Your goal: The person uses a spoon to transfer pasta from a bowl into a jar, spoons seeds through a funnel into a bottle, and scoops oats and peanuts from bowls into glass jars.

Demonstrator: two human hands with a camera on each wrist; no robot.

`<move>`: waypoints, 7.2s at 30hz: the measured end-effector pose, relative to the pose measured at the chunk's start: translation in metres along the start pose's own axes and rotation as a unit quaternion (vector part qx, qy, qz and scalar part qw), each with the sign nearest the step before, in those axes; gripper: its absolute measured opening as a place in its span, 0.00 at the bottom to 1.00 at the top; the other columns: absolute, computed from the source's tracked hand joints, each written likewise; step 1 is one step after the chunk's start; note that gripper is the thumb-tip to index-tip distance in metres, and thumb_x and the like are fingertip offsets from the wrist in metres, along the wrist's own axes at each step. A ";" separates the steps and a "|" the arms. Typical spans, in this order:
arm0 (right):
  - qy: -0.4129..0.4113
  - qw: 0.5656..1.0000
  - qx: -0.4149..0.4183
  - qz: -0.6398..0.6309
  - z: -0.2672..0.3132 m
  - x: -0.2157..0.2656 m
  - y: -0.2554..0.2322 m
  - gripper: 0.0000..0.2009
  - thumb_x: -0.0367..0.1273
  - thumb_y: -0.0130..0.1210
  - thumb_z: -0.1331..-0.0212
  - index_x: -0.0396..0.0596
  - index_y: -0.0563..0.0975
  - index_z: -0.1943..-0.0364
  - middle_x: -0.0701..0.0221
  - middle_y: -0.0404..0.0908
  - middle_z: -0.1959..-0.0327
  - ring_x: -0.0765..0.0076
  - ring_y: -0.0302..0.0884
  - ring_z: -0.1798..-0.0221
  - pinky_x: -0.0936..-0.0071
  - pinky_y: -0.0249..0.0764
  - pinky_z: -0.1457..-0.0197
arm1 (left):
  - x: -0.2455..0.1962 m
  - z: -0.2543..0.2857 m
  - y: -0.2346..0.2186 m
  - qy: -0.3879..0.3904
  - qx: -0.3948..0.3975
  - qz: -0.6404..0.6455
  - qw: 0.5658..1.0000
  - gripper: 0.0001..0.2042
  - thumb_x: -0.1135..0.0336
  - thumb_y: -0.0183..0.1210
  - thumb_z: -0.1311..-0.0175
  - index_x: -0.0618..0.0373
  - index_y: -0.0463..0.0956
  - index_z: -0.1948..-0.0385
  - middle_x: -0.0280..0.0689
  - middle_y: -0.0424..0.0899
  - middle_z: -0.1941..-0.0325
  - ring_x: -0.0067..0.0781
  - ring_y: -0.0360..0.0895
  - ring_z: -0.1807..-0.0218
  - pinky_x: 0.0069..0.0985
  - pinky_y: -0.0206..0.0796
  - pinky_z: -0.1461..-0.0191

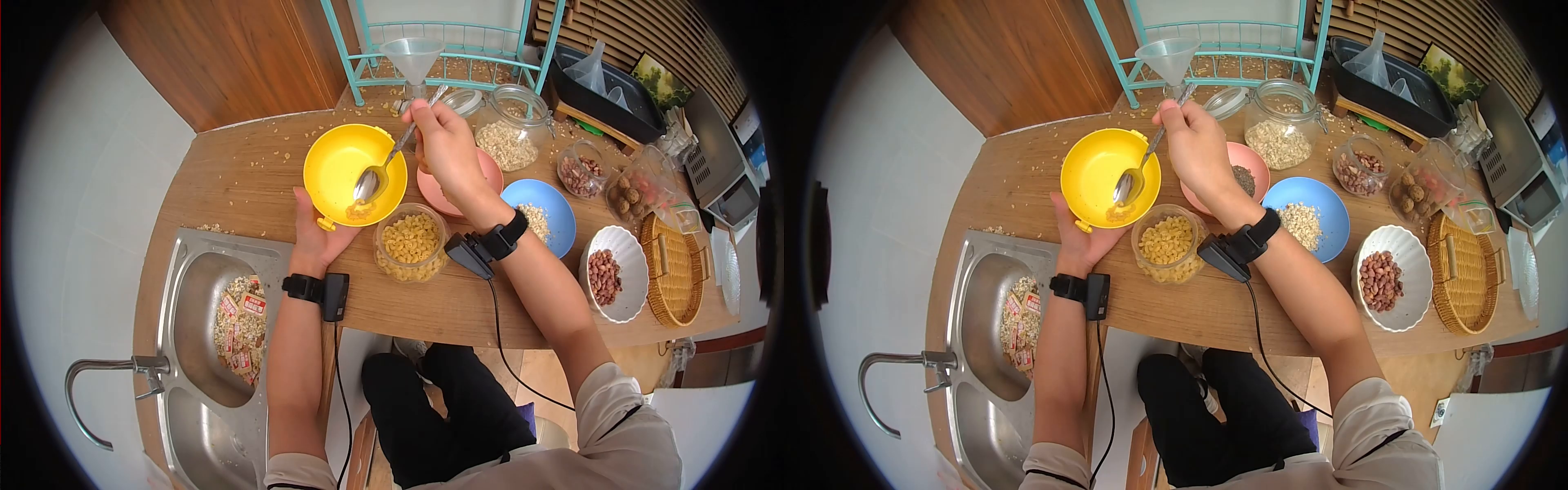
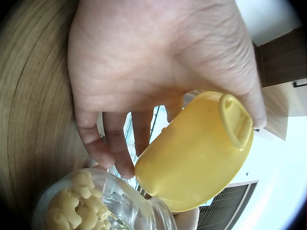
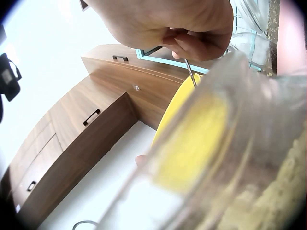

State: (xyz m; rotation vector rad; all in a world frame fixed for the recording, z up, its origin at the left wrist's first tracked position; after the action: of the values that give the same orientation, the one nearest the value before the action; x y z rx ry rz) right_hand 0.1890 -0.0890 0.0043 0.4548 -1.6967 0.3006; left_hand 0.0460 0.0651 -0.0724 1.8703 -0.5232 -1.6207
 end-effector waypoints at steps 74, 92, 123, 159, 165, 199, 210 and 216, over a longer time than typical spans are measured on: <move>0.093 0.961 0.046 -0.256 -0.001 0.008 -0.006 0.15 0.41 0.40 0.25 0.49 0.68 0.68 0.78 0.59 0.80 0.81 0.55 0.83 0.79 0.52 0.79 | 0.000 0.000 0.003 -0.001 0.007 -0.001 1.000 0.54 0.19 0.51 0.53 0.46 0.53 0.27 0.41 0.56 0.24 0.44 0.54 0.25 0.49 0.48 0.24; 0.103 0.965 0.081 -0.229 -0.005 0.011 -0.012 0.17 0.45 0.42 0.26 0.57 0.67 0.75 0.86 0.53 0.83 0.86 0.42 0.82 0.82 0.40 0.78 | -0.001 0.000 0.007 -0.002 0.009 0.001 1.000 0.54 0.18 0.52 0.55 0.45 0.54 0.28 0.40 0.58 0.25 0.44 0.55 0.25 0.50 0.49 0.25; -0.177 0.983 0.049 -0.029 0.016 0.030 0.003 0.18 0.42 0.44 0.26 0.42 0.75 0.68 0.71 0.70 0.73 0.76 0.66 0.69 0.75 0.64 0.64 | -0.002 0.001 0.006 0.003 0.015 -0.004 1.000 0.54 0.19 0.52 0.54 0.45 0.54 0.28 0.40 0.57 0.24 0.44 0.55 0.25 0.49 0.49 0.24; 0.046 0.990 0.064 -0.113 0.004 0.004 0.005 0.15 0.39 0.45 0.28 0.40 0.75 0.58 0.70 0.73 0.81 0.76 0.70 0.83 0.76 0.65 0.81 | -0.001 0.001 0.000 0.005 0.040 0.049 0.998 0.49 0.24 0.53 0.47 0.51 0.55 0.29 0.40 0.61 0.27 0.41 0.58 0.26 0.46 0.50 0.24; 0.019 0.995 0.073 -0.058 0.001 0.006 0.001 0.17 0.43 0.46 0.28 0.41 0.76 0.62 0.70 0.76 0.78 0.76 0.71 0.83 0.77 0.65 0.80 | -0.001 0.000 0.001 0.004 0.015 0.003 1.000 0.52 0.19 0.52 0.52 0.45 0.54 0.28 0.40 0.56 0.25 0.44 0.55 0.25 0.50 0.49 0.24; 0.042 0.996 0.071 -0.036 -0.001 0.000 0.001 0.17 0.41 0.47 0.28 0.40 0.77 0.65 0.71 0.76 0.79 0.79 0.70 0.84 0.78 0.65 0.82 | 0.000 0.000 0.000 -0.003 0.003 0.001 1.000 0.53 0.18 0.51 0.53 0.45 0.54 0.28 0.40 0.58 0.25 0.43 0.57 0.26 0.49 0.50 0.25; 0.086 0.991 0.071 -0.080 0.000 0.000 0.000 0.15 0.41 0.48 0.27 0.42 0.75 0.64 0.72 0.72 0.77 0.80 0.65 0.82 0.80 0.60 0.82 | -0.001 0.001 0.005 0.001 0.002 -0.004 1.000 0.53 0.19 0.49 0.51 0.46 0.54 0.28 0.41 0.57 0.25 0.44 0.56 0.26 0.49 0.49 0.24; 0.101 0.988 0.055 -0.103 -0.002 0.004 -0.006 0.15 0.40 0.46 0.28 0.42 0.75 0.65 0.72 0.72 0.77 0.78 0.66 0.82 0.78 0.62 0.82 | 0.000 0.000 0.003 0.000 0.005 0.004 1.000 0.53 0.19 0.50 0.52 0.46 0.53 0.27 0.41 0.56 0.24 0.44 0.55 0.25 0.50 0.49 0.24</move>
State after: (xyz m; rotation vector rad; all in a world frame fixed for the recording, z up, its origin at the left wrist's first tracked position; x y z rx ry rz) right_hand 0.1935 -0.0940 0.0080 0.6543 -1.4286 0.2798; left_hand 0.0461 0.0634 -0.0706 1.8744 -0.5391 -1.6153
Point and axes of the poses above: each hand's wrist, its own z-axis away from the middle knuckle, its own y-axis out of the palm, x = y × z, the point moved 3 cm from there along -z, towards the middle knuckle
